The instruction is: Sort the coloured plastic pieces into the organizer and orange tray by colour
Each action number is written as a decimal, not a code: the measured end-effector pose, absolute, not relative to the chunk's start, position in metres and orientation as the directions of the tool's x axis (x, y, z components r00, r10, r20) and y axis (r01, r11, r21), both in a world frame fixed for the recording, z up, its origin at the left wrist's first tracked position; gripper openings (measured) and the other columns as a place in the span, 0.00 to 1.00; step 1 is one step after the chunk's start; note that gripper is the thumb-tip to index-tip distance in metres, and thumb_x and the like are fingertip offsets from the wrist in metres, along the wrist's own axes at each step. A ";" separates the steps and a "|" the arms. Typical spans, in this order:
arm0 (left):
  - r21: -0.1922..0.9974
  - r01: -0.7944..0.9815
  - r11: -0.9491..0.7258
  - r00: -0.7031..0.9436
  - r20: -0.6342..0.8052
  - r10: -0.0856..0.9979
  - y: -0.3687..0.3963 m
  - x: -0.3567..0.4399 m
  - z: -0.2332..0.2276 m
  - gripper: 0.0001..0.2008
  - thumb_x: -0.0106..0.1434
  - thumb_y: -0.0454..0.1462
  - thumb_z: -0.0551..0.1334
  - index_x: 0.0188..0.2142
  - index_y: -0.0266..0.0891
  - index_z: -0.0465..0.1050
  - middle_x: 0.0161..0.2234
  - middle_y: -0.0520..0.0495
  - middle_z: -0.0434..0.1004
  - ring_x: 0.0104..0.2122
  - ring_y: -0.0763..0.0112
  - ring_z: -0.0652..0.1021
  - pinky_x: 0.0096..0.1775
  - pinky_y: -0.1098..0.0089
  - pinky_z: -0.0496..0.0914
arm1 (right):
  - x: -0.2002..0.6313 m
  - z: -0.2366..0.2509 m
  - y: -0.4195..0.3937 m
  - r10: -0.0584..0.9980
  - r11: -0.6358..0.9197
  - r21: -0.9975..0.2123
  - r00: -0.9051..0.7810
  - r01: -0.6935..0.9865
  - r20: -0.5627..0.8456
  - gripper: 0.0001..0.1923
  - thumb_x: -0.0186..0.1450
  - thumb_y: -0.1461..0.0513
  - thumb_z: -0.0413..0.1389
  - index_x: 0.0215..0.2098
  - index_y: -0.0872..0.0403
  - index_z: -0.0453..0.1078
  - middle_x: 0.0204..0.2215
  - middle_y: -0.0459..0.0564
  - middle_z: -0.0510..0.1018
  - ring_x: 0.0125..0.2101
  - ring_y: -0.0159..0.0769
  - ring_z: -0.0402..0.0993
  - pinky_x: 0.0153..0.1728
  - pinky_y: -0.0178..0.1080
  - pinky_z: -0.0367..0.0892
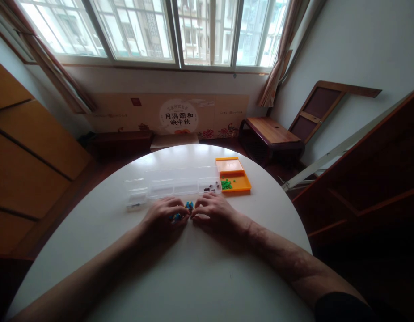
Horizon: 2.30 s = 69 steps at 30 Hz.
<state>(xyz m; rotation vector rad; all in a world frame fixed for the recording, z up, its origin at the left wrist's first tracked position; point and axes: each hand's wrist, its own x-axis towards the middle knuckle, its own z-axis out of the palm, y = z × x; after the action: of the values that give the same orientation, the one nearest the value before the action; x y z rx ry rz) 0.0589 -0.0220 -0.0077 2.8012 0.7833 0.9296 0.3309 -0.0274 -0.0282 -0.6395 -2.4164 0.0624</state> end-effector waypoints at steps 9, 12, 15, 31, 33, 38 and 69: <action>0.227 0.430 -0.874 0.689 0.543 0.480 -0.020 0.060 -0.007 0.04 0.71 0.38 0.69 0.39 0.45 0.85 0.36 0.48 0.85 0.34 0.67 0.81 0.39 0.65 0.73 | 0.326 -0.024 -0.027 0.453 0.880 -0.172 -0.671 0.443 0.587 0.04 0.76 0.58 0.65 0.45 0.48 0.81 0.43 0.46 0.86 0.41 0.38 0.77 0.49 0.43 0.70; 0.225 0.429 -0.875 0.693 0.539 0.479 -0.021 0.061 -0.006 0.05 0.71 0.38 0.69 0.38 0.45 0.84 0.36 0.48 0.84 0.34 0.66 0.81 0.39 0.65 0.73 | 0.327 -0.023 -0.027 0.455 0.878 -0.164 -0.675 0.450 0.581 0.03 0.76 0.59 0.65 0.44 0.48 0.81 0.43 0.47 0.86 0.41 0.38 0.77 0.50 0.43 0.70; 0.241 0.431 -0.869 0.683 0.543 0.489 -0.022 0.061 -0.004 0.07 0.72 0.37 0.68 0.36 0.44 0.84 0.35 0.48 0.84 0.33 0.67 0.81 0.39 0.66 0.74 | 0.330 -0.021 -0.027 0.465 0.871 -0.188 -0.640 0.453 0.611 0.04 0.77 0.59 0.64 0.43 0.48 0.81 0.41 0.47 0.85 0.40 0.39 0.77 0.48 0.43 0.71; 0.260 0.444 -0.858 0.676 0.531 0.510 -0.021 0.062 -0.007 0.04 0.69 0.35 0.69 0.38 0.45 0.84 0.36 0.48 0.84 0.34 0.67 0.82 0.40 0.67 0.74 | 0.334 -0.028 -0.026 0.476 0.876 -0.234 -0.678 0.422 0.560 0.02 0.74 0.58 0.66 0.44 0.46 0.81 0.44 0.47 0.85 0.43 0.39 0.79 0.51 0.44 0.72; 0.264 0.449 -0.854 0.674 0.527 0.517 -0.021 0.062 -0.007 0.04 0.70 0.36 0.69 0.37 0.45 0.84 0.36 0.48 0.84 0.34 0.67 0.82 0.40 0.67 0.74 | 0.334 -0.026 -0.026 0.463 0.882 -0.224 -0.678 0.414 0.571 0.01 0.75 0.59 0.65 0.44 0.47 0.80 0.44 0.48 0.85 0.43 0.39 0.79 0.51 0.44 0.72; 0.256 0.449 -0.856 0.679 0.526 0.513 -0.022 0.061 -0.005 0.06 0.70 0.36 0.68 0.35 0.44 0.83 0.36 0.48 0.84 0.34 0.67 0.81 0.41 0.66 0.73 | 0.339 -0.020 -0.023 0.548 0.802 -0.284 -0.456 0.526 0.702 0.02 0.76 0.60 0.63 0.44 0.48 0.79 0.42 0.49 0.84 0.43 0.42 0.78 0.49 0.46 0.72; 0.278 0.409 -0.869 0.724 0.481 0.495 -0.023 0.062 -0.005 0.04 0.69 0.36 0.67 0.41 0.45 0.82 0.39 0.50 0.85 0.36 0.67 0.81 0.46 0.63 0.71 | 0.344 -0.019 -0.024 0.668 0.671 -0.345 -0.332 0.657 0.667 0.05 0.72 0.65 0.63 0.44 0.49 0.79 0.43 0.50 0.83 0.45 0.45 0.77 0.53 0.49 0.70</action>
<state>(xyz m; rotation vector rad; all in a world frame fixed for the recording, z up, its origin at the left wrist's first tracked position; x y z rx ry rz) 0.0619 -0.0234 -0.0052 2.7732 0.7317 0.8395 0.3438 -0.0236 -0.0195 -1.0207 -2.0532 0.0166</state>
